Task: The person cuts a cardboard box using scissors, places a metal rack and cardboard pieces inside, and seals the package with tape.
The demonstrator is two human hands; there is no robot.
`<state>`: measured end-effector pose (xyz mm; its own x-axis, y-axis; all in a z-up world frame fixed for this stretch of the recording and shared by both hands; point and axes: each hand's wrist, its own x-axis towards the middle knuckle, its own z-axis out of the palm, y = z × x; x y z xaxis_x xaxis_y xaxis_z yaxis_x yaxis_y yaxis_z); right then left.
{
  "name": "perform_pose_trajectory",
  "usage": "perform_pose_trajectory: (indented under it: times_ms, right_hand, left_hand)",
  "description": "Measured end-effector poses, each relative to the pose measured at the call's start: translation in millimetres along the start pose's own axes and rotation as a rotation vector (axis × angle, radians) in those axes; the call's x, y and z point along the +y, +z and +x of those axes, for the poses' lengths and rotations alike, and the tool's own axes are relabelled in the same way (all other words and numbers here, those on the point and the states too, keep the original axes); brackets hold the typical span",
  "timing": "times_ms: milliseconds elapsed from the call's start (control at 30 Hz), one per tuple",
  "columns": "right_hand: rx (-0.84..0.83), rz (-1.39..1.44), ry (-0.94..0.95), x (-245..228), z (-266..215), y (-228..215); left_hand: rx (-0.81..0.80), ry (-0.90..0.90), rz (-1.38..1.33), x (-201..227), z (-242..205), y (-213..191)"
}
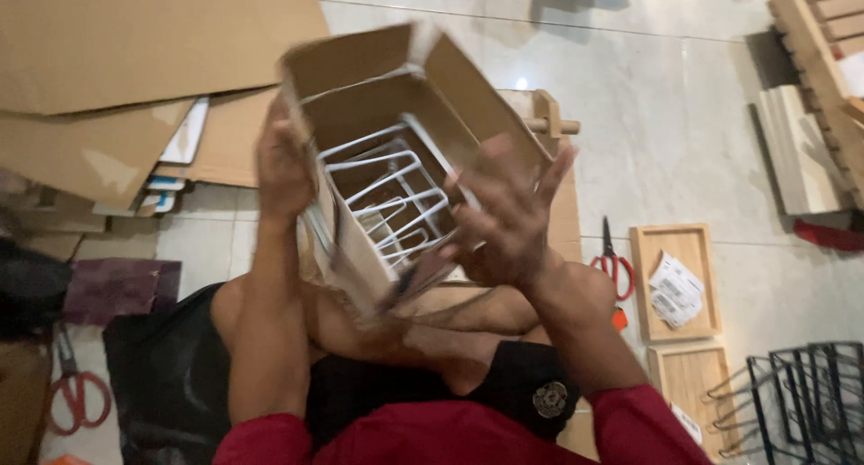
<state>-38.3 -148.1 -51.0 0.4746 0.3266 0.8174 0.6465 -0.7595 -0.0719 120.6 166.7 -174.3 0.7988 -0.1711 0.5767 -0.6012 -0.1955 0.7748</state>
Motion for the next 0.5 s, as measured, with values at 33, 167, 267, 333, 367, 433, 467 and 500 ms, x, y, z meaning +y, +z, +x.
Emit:
perform_pose_trajectory:
  times_ms: [33, 167, 267, 333, 367, 433, 467, 500]
  right_hand:
    - [0.002, 0.010, -0.004, -6.7, 6.3, -1.9]
    - [-0.212, -0.091, -0.071, -14.5, 29.0, -12.8]
    - [-0.337, -0.086, -0.102, -9.7, 41.3, -19.7]
    - [-0.394, -0.088, -0.086, -16.5, 51.0, -23.9]
    - [-0.465, -0.097, -0.022, -21.7, 58.7, -25.8]
    - [-0.536, -0.103, 0.043, -39.5, 80.5, -31.2]
    - [-0.608, -0.020, 0.114, -51.6, 94.7, -34.7]
    - [-0.679, 0.057, 0.187, -62.2, 108.7, -39.5]
  left_hand:
    - [0.006, -0.002, 0.009, 29.3, 2.6, 4.5]
    - [-0.056, -0.090, -0.092, 108.6, -10.2, 17.4]
    - [-0.149, -0.086, -0.115, 165.3, -34.3, 14.5]
    - [-0.216, -0.078, -0.042, 191.4, -55.5, 19.1]
    - [-0.078, -0.128, 0.076, 194.6, -67.9, 26.5]
    - [0.061, -0.180, 0.197, 201.6, -82.7, 33.7]
    - [0.135, -0.183, 0.255, 205.3, -84.9, 33.7]
    - [0.207, -0.183, 0.309, 208.5, -85.8, 35.6]
